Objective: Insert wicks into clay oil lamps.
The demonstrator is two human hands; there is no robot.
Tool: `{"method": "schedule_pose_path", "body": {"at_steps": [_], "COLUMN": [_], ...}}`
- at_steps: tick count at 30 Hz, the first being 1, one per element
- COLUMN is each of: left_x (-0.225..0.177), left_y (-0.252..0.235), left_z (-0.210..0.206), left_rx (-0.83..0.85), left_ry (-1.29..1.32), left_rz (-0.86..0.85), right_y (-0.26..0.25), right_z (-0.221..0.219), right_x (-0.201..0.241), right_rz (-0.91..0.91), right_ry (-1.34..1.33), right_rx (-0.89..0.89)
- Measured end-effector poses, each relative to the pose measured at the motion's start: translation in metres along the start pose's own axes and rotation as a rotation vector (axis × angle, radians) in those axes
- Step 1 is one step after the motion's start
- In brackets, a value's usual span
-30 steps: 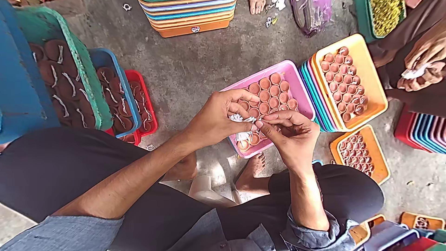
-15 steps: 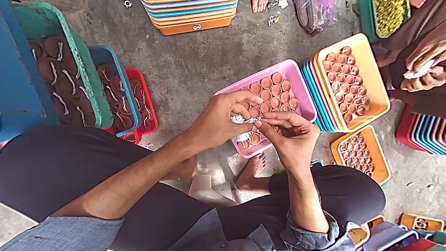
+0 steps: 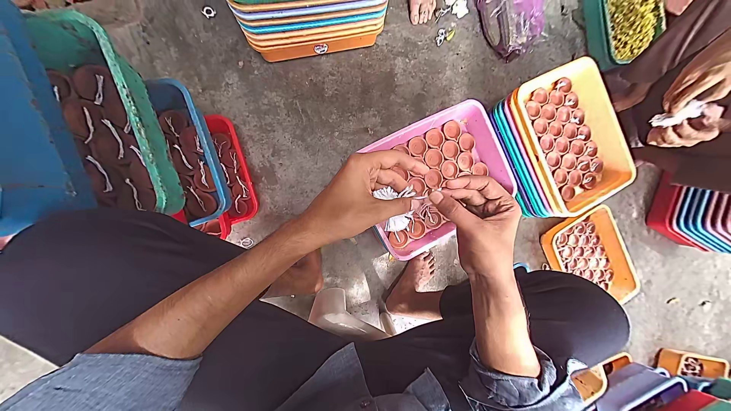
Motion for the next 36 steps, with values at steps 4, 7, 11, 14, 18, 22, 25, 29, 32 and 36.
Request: {"method": "schedule_pose_path", "body": {"at_steps": [4, 7, 11, 14, 18, 22, 25, 29, 32, 36], "left_x": [-0.001, -0.004, -0.004, -0.001, 0.0, 0.002, -0.002, -0.003, -0.003, -0.003], "left_y": [-0.001, -0.001, 0.0, 0.001, 0.001, 0.0, -0.002, -0.002, -0.002, 0.0], "left_z": [0.004, 0.004, 0.001, 0.001, 0.004, 0.008, 0.006, 0.001, 0.0, -0.001], "left_rx": [-0.03, -0.047, -0.024, 0.004, -0.03, -0.142, -0.132, -0.086, -0.095, -0.114], "left_ry": [0.075, 0.091, 0.073, 0.056, 0.029, -0.001, 0.024, 0.05, 0.074, 0.061], "left_rz": [0.085, 0.145, 0.101, 0.083, 0.109, 0.171, 0.091, -0.045, -0.069, -0.097], "right_y": [-0.002, -0.001, -0.001, -0.001, -0.005, -0.003, 0.0, 0.001, 0.002, 0.005], "right_z": [0.004, 0.003, -0.001, 0.0, 0.008, 0.007, -0.001, -0.005, -0.007, -0.01], "right_x": [0.002, 0.002, -0.002, -0.002, 0.002, 0.002, -0.001, -0.004, -0.006, -0.011], "right_rz": [0.002, 0.007, 0.01, 0.019, 0.018, 0.008, 0.003, -0.014, -0.022, 0.008], "right_ry": [-0.085, -0.104, -0.126, -0.179, -0.218, -0.129, -0.132, -0.16, -0.181, -0.216], "right_rx": [-0.013, -0.014, -0.029, -0.052, -0.087, -0.02, 0.032, 0.058, 0.059, 0.072]}}
Point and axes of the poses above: each hand's wrist, its own y-axis away from the middle knuckle, its own z-axis out of the back of the hand, x = y × z, the point moved 3 cm from there along -y, towards the middle knuckle, and after that the axes turned 9 degrees about -y, right-handed, at the moved point
